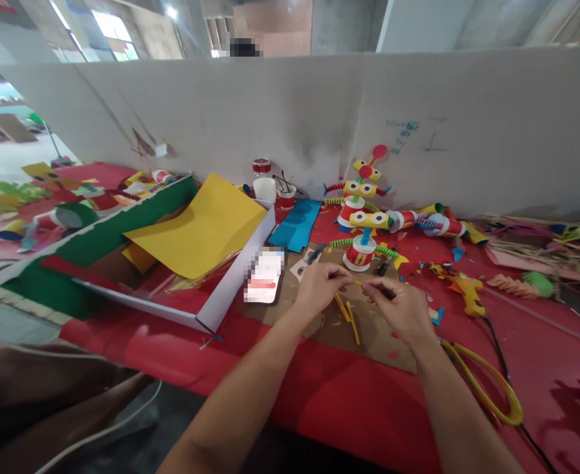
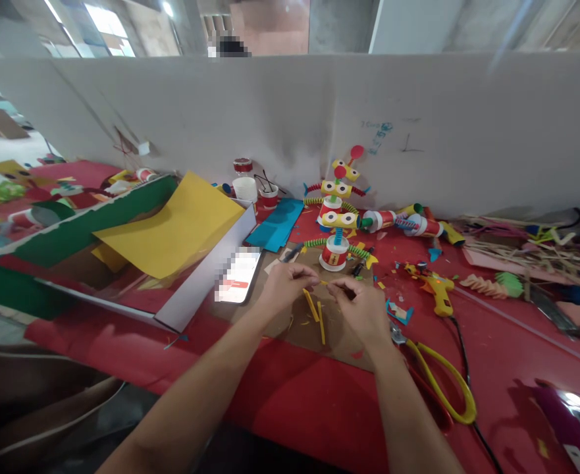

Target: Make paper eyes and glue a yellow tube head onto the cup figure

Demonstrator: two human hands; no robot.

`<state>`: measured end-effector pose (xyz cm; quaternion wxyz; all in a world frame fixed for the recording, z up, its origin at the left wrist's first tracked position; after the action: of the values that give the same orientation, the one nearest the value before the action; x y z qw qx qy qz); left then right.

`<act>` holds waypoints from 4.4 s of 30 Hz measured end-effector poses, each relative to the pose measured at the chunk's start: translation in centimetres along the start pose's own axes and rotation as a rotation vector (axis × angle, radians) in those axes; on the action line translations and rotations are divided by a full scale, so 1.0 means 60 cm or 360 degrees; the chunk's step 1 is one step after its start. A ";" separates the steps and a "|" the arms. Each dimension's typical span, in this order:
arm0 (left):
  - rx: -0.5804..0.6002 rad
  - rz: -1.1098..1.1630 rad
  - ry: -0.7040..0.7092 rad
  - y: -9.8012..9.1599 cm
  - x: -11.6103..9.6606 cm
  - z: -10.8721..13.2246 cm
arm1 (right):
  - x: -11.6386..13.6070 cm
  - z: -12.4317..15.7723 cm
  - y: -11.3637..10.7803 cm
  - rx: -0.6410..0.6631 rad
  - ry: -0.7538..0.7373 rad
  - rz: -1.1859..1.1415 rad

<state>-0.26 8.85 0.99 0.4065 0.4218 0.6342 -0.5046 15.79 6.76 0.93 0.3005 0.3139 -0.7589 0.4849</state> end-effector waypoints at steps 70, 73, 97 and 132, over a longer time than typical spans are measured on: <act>0.0290 0.0524 -0.0536 0.004 0.026 0.000 | 0.008 0.019 0.042 0.0140 0.0328 -0.0713; 0.0314 0.0634 -0.0626 0.008 0.024 0.003 | 0.005 0.021 0.052 0.0206 0.0439 -0.0874; 0.0221 0.0854 -0.0782 0.008 0.035 0.003 | 0.022 0.018 0.027 -0.0028 0.0165 -0.0826; -0.0153 0.0767 -0.0688 0.028 0.034 0.023 | 0.010 0.030 0.028 -0.0126 -0.0049 -0.0247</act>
<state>0.81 7.95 -1.65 0.6589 0.4232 0.4383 -0.4412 13.83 5.54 -0.16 0.3376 0.3670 -0.7555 0.4248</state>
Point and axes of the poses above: each hand's wrist, its own z-axis away from the middle knuckle, its own y-axis out of the palm, x = y × z, the point moved 8 cm from there along -z, towards the middle knuckle, and after that the axes turned 13 degrees about -x, right-handed, at the moved point
